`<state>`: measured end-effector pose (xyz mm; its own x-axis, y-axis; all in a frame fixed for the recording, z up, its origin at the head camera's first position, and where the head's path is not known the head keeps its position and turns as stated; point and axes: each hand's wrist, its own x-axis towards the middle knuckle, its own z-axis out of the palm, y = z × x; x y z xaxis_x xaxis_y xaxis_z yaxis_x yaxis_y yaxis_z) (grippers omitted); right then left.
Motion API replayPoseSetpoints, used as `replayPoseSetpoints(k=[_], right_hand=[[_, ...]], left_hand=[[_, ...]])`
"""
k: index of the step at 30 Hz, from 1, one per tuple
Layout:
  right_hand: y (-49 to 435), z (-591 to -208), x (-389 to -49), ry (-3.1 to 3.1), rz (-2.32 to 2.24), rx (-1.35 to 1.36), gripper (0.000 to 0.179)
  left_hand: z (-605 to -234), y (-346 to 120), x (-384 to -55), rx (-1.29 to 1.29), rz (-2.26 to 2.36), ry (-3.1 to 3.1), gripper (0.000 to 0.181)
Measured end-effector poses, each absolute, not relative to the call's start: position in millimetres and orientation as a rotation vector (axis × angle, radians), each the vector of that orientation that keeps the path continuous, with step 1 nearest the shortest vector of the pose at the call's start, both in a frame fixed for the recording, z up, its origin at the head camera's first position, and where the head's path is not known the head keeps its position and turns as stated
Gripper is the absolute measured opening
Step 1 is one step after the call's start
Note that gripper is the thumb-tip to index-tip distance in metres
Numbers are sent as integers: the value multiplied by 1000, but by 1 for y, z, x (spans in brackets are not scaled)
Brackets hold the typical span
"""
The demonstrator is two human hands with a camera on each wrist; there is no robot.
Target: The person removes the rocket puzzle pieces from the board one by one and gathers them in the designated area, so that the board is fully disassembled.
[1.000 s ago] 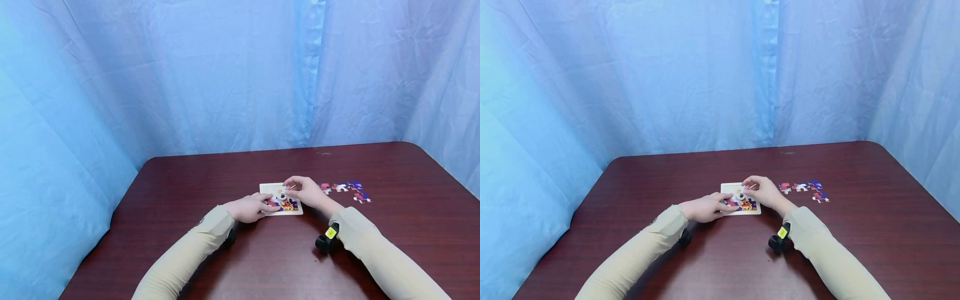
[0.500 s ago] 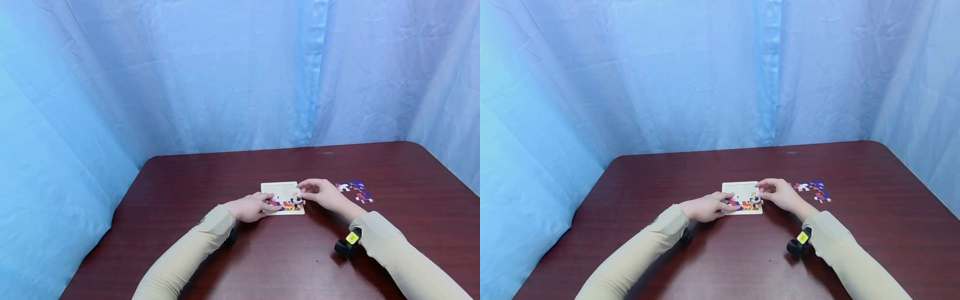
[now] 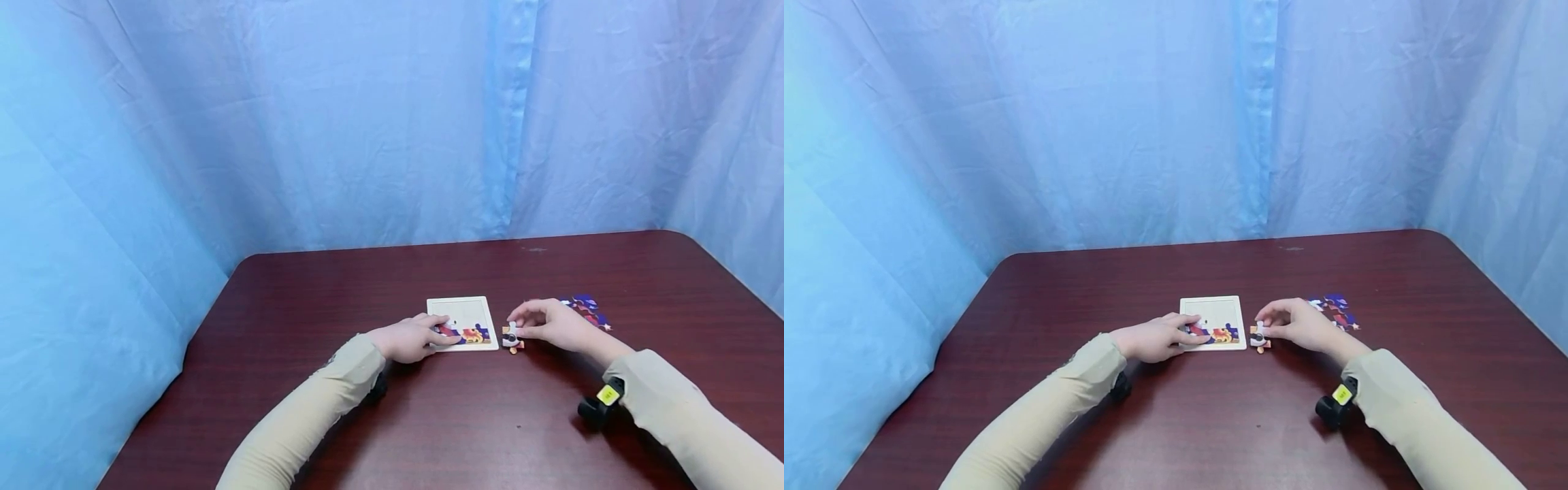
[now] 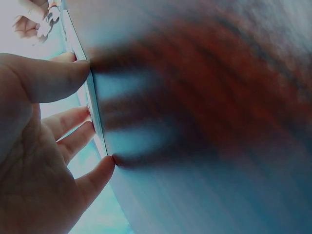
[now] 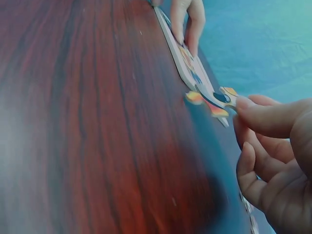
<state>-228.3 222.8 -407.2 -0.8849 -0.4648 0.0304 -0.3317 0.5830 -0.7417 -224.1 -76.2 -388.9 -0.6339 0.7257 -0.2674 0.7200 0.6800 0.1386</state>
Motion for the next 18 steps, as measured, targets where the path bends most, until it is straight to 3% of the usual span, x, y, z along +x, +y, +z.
replayPoseSetpoints(k=[8, 18], right_hand=[[250, -400, -226, 2550, -1163, -660, 29], [280, -388, -226, 2669, -947, -696, 24]], left_hand=[[-390, -77, -225, 1146, 39, 2595, 45], [-391, -76, -226, 1122, 49, 2588, 46]])
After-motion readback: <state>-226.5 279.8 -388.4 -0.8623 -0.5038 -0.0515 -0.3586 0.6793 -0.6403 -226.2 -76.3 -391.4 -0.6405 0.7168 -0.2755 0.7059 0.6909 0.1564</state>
